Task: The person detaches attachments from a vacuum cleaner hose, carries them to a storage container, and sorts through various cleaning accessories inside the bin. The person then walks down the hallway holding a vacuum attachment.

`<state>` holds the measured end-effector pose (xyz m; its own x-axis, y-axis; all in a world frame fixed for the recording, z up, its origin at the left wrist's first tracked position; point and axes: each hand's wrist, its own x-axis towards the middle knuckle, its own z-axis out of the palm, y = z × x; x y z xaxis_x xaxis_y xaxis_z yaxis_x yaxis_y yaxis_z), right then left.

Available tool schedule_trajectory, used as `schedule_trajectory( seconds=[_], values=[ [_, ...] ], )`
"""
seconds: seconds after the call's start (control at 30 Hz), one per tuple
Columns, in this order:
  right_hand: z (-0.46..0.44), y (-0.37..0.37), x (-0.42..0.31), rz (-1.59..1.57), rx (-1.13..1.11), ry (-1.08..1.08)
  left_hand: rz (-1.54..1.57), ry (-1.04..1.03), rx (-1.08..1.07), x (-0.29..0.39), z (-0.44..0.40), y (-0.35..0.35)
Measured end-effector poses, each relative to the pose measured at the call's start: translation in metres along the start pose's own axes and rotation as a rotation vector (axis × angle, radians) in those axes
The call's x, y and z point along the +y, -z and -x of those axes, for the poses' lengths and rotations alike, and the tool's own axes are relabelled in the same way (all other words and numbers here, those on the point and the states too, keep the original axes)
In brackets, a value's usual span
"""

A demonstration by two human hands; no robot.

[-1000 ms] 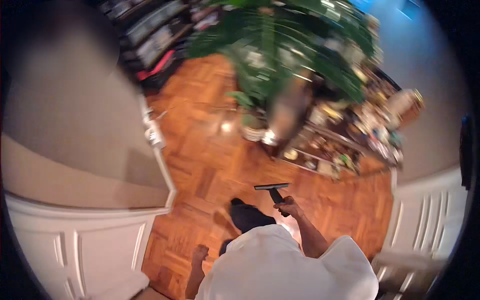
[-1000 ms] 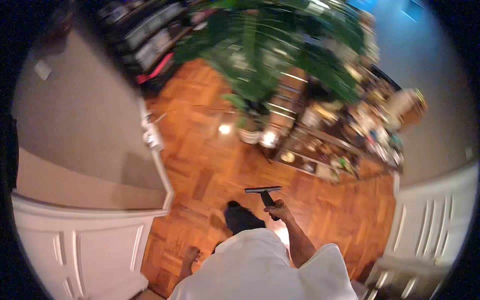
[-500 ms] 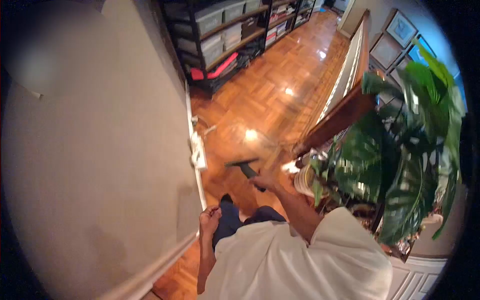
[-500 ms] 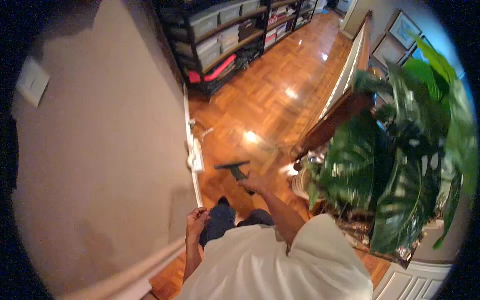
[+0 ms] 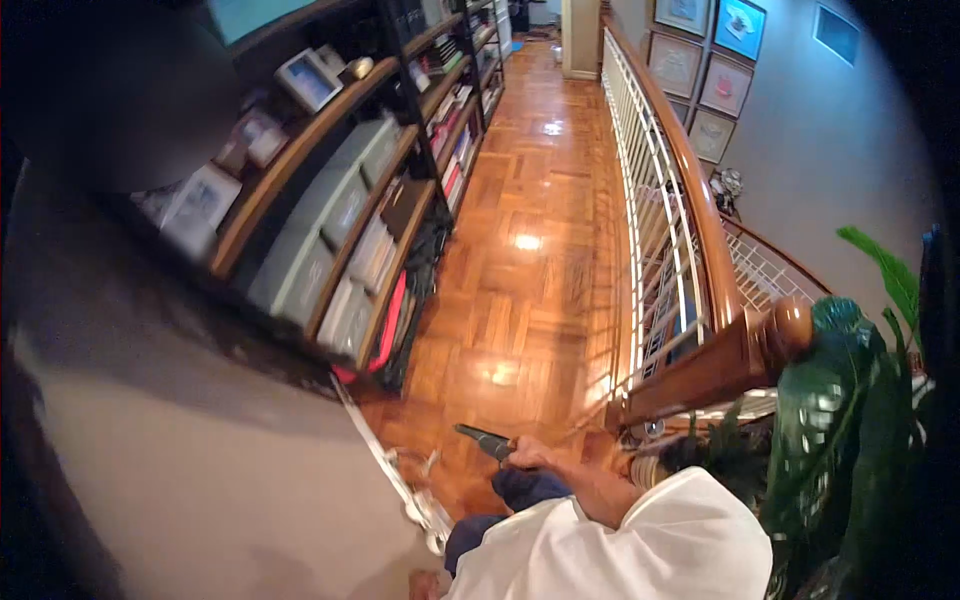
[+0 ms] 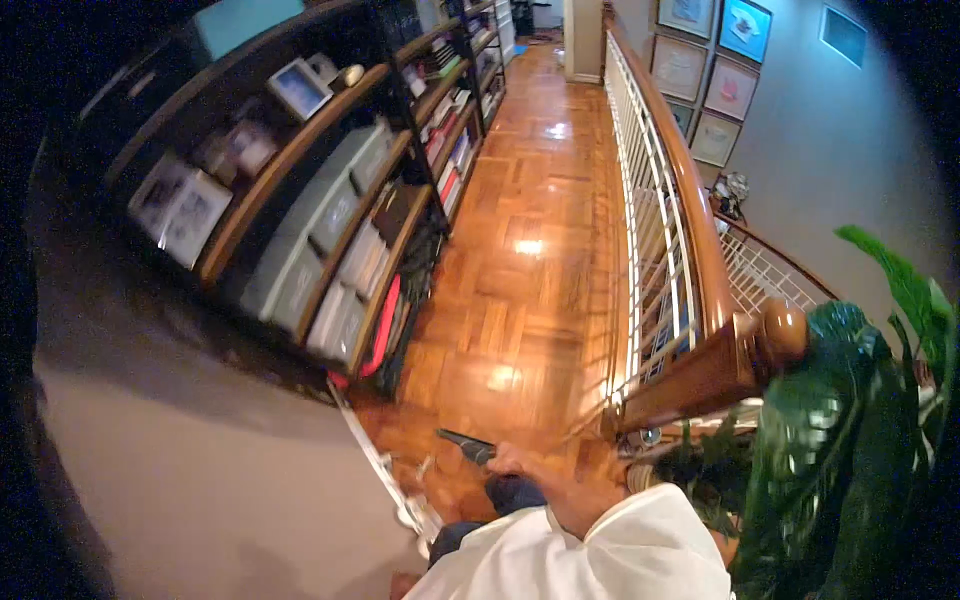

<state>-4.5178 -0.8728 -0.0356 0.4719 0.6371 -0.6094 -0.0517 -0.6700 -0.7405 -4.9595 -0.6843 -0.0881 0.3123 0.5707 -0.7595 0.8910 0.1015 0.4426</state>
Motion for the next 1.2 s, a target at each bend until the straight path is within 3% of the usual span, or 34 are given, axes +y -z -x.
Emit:
schedule_trajectory(
  seconds=[0.03, 0.07, 0.13, 0.27, 0.37, 0.4, 0.43, 0.47, 0.5, 0.6, 0.67, 0.73, 0.87, 0.93, 0.97, 1.03, 1.07, 1.1, 1.13, 1.17, 1.2],
  values=[
    [-0.031, 0.019, -0.018, 0.062, 0.058, 0.231, -0.047, 0.044, -0.024, 0.027, -0.005, 0.004],
    [-0.046, 0.036, -0.021, 0.054, 0.064, 0.214, -0.092, 0.066, -0.04, 0.052, -0.017, 0.006],
    [-0.078, 0.097, -0.054, -0.18, -0.006, -0.117, -0.141, 0.083, -0.073, 0.116, -0.051, 0.007],
    [-0.155, 0.206, -0.064, -0.265, 0.115, -0.145, -0.232, 0.096, -0.123, 0.245, -0.144, 0.005],
    [-0.234, 0.275, 0.001, -0.257, 0.189, -0.173, -0.305, 0.065, -0.144, 0.348, -0.243, 0.001],
    [-0.23, 0.297, -0.001, -0.342, 0.346, -0.131, -0.352, 0.026, -0.143, 0.389, -0.285, 0.002],
    [-0.229, 0.318, 0.006, -0.369, 0.367, -0.257, -0.395, -0.007, -0.144, 0.435, -0.325, 0.004],
    [-0.228, 0.338, 0.013, -0.401, 0.388, -0.383, -0.446, -0.051, -0.138, 0.484, -0.366, 0.005],
    [-0.252, 0.334, 0.087, -0.269, 0.584, -0.386, -0.52, -0.127, -0.126, 0.537, -0.408, 0.004],
    [-0.241, 0.365, 0.119, -0.325, 0.676, -0.694, -0.693, -0.465, -0.05, 0.736, -0.503, -0.015],
    [-0.23, 0.377, 0.12, -0.707, 0.667, -0.615, -0.733, -0.543, -0.094, 0.893, -0.524, -0.032],
    [-0.243, 0.384, 0.136, -0.917, 0.651, -0.452, -0.617, -0.787, -0.093, 1.025, -0.553, -0.058],
    [-0.337, 0.491, 0.117, -0.665, 0.617, -0.749, -0.625, -0.919, 0.07, 1.236, -0.585, -0.122],
    [-0.401, 0.557, 0.124, -0.407, 0.57, -0.72, -0.663, -0.873, 0.026, 1.295, -0.621, -0.147],
    [-0.432, 0.598, 0.128, -0.2, 0.548, -0.643, -0.61, -0.864, -0.003, 1.315, -0.633, -0.16],
    [-0.485, 0.686, 0.137, 0.277, 0.582, -0.389, -0.81, -0.841, 0.064, 1.335, -0.635, -0.172],
    [-0.513, 0.739, 0.14, 0.401, 0.67, -0.269, -0.791, -0.71, -0.062, 1.35, -0.615, -0.169],
    [-0.538, 0.797, 0.139, 0.451, 0.782, -0.157, -0.837, -0.887, -0.261, 1.322, -0.672, -0.165],
    [-0.561, 0.884, 0.101, -0.137, 0.755, -0.4, -0.791, -0.664, -0.269, 1.32, -0.676, -0.18],
    [-0.581, 0.979, 0.046, -0.691, 0.865, -0.662, -0.725, -0.474, -0.261, 1.326, -0.673, -0.193],
    [-0.615, 1.042, 0.056, -0.809, 0.874, -0.484, -0.661, -0.341, -0.252, 1.336, -0.672, -0.206]
  ],
)
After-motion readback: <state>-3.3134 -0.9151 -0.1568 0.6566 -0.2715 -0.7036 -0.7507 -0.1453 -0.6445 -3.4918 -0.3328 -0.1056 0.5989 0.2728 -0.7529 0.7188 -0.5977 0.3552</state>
